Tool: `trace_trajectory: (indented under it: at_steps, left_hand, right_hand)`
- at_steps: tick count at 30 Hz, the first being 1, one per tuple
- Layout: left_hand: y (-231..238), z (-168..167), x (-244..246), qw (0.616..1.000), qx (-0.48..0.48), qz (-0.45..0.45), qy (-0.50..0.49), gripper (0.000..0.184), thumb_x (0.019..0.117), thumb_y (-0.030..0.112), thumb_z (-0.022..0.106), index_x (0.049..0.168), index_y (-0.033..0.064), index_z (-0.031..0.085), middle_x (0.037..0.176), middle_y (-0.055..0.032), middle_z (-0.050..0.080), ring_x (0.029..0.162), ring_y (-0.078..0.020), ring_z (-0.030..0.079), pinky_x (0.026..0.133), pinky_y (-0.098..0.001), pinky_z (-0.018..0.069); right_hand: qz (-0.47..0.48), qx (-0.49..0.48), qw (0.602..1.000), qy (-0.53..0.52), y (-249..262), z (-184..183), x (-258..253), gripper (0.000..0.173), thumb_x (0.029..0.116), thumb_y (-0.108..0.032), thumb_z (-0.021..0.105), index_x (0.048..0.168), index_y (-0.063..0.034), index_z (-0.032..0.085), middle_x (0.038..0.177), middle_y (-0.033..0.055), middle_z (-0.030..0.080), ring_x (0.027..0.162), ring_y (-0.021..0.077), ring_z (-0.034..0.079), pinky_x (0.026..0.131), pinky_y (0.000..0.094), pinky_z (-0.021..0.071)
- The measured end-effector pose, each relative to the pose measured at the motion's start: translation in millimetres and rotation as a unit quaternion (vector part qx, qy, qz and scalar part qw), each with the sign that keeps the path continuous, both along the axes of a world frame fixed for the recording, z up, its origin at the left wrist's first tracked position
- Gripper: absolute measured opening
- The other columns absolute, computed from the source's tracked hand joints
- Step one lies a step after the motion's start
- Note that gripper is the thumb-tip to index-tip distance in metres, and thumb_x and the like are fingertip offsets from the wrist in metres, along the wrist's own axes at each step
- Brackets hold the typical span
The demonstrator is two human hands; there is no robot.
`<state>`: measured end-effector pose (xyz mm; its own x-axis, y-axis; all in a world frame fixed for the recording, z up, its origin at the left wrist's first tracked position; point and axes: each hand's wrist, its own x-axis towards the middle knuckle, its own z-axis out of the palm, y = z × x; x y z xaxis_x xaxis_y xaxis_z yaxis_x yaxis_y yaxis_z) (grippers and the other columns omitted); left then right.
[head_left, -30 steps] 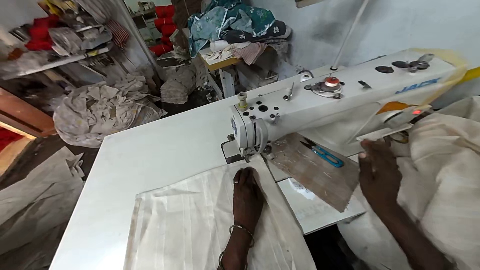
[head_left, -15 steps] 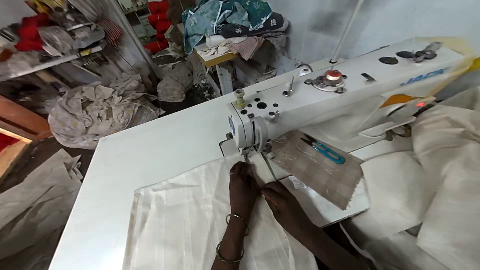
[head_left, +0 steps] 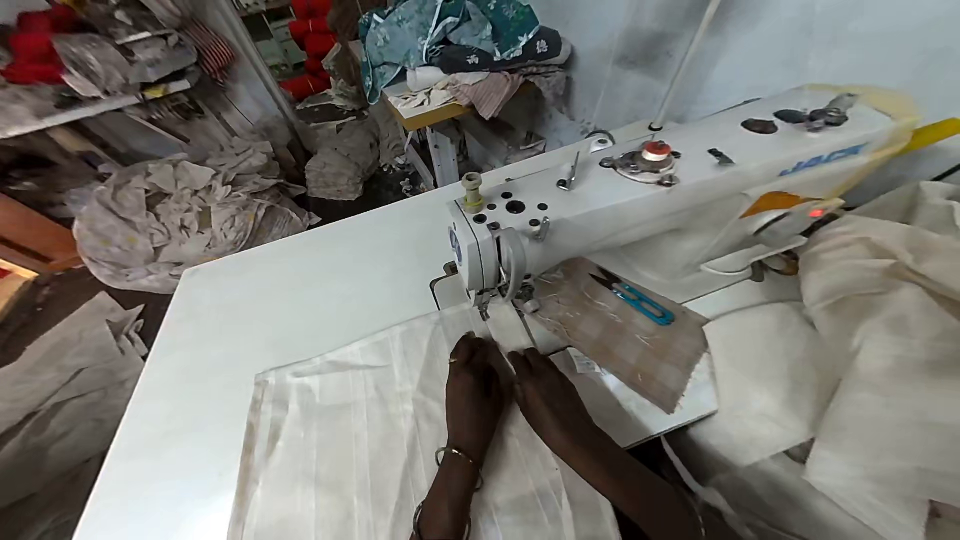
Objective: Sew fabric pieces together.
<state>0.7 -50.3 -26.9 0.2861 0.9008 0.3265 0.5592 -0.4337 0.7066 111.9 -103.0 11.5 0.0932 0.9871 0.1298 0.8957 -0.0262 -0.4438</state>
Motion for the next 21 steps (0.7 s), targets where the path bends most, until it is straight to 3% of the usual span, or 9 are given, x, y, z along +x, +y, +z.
trace_trajectory:
  at_steps: [3,10,15,21]
  left_hand:
    - [-1,0,0,1.000,0.003,0.003,0.003,0.028,0.0879,-0.006,0.058,0.111,-0.0064,0.075,0.126,-0.0243,0.068,0.127,-0.0428,0.059,0.109,-0.0479,0.0468]
    - [-2,8,11,0.998,-0.057,0.031,-0.020,0.024,0.0905,-0.003,0.059,0.109,-0.0073,0.074,0.128,-0.0270,0.066,0.130,-0.0423,0.057,0.110,-0.0473,0.0445]
    - [-2,10,13,0.998,-0.061,0.031,-0.012,0.026,0.0916,-0.005,0.056,0.110,-0.0056,0.074,0.129,-0.0258,0.065,0.130,-0.0400,0.057,0.109,-0.0452,0.0460]
    - [0,4,12,0.998,-0.029,0.030,-0.041,0.021,0.0935,-0.002,0.057,0.104,-0.0050,0.076,0.121,-0.0245,0.069,0.123,-0.0402,0.061,0.105,-0.0473,0.0491]
  right_hand:
    - [0.021,0.064,0.996,0.056,3,-3,4,0.026,0.0841,0.010,0.064,0.109,0.0123,0.072,0.094,0.0276,0.069,0.081,0.0398,0.071,0.075,0.0455,0.0602]
    - [0.053,0.029,0.994,0.087,5,-9,18,0.031,0.0831,0.009,0.062,0.112,0.0110,0.072,0.095,0.0271,0.068,0.083,0.0387,0.069,0.079,0.0455,0.0577]
    - [0.092,-0.033,0.980,0.175,-18,-1,40,0.021,0.0943,-0.001,0.060,0.107,0.0078,0.074,0.097,0.0244,0.071,0.087,0.0340,0.070,0.083,0.0424,0.0562]
    - [0.064,0.069,0.977,0.191,-39,-15,48,0.020,0.0955,-0.011,0.062,0.102,0.0010,0.076,0.091,0.0164,0.070,0.074,0.0202,0.067,0.067,0.0282,0.0554]
